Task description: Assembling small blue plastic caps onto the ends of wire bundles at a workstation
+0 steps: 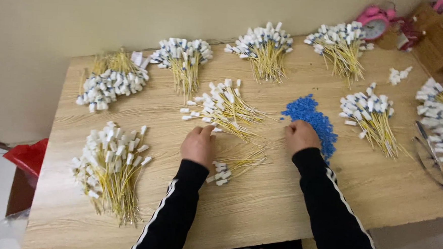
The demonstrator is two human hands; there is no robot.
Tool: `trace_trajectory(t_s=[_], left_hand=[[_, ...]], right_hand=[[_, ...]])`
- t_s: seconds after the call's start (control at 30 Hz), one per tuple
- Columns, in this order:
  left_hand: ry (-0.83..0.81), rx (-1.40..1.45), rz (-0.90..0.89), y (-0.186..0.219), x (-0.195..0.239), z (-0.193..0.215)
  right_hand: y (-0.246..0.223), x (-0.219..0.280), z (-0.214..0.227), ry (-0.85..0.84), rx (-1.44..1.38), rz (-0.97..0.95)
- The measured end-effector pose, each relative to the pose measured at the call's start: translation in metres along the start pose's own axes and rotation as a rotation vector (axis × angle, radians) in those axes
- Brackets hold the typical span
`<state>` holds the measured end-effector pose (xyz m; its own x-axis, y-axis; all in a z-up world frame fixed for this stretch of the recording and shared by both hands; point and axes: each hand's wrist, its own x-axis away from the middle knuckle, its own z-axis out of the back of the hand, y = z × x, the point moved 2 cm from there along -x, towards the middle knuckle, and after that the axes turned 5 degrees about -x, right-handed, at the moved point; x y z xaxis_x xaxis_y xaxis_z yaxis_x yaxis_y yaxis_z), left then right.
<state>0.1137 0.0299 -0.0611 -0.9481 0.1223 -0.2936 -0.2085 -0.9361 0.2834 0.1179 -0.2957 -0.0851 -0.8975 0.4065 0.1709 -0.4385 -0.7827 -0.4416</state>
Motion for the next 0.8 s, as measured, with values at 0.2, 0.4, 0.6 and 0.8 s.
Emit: trace_trajectory(t_s=[0.2,0.4,0.6,0.8], left_hand=[[0.051,-0.062,-0.145,-0.001,-0.020,-0.035],[-0.064,-0.016,-0.066,-0.003,-0.011,-0.032],[-0.209,0.266,0.117,0.000,0.019,0.017],[-0.128,1.000,0.342,0.012,0.054,0.041]], right_hand=[[-0.017,0.051,0.008,0.102,-0.600,0.107],[-0.062,0.098,0.005,-0.092,-1.240,0.163],[-0.091,0.120,-0.034,-0.308,-1.359,0.159],[-0.113,0.143,-0.038,-0.365,-1.512,0.117]])
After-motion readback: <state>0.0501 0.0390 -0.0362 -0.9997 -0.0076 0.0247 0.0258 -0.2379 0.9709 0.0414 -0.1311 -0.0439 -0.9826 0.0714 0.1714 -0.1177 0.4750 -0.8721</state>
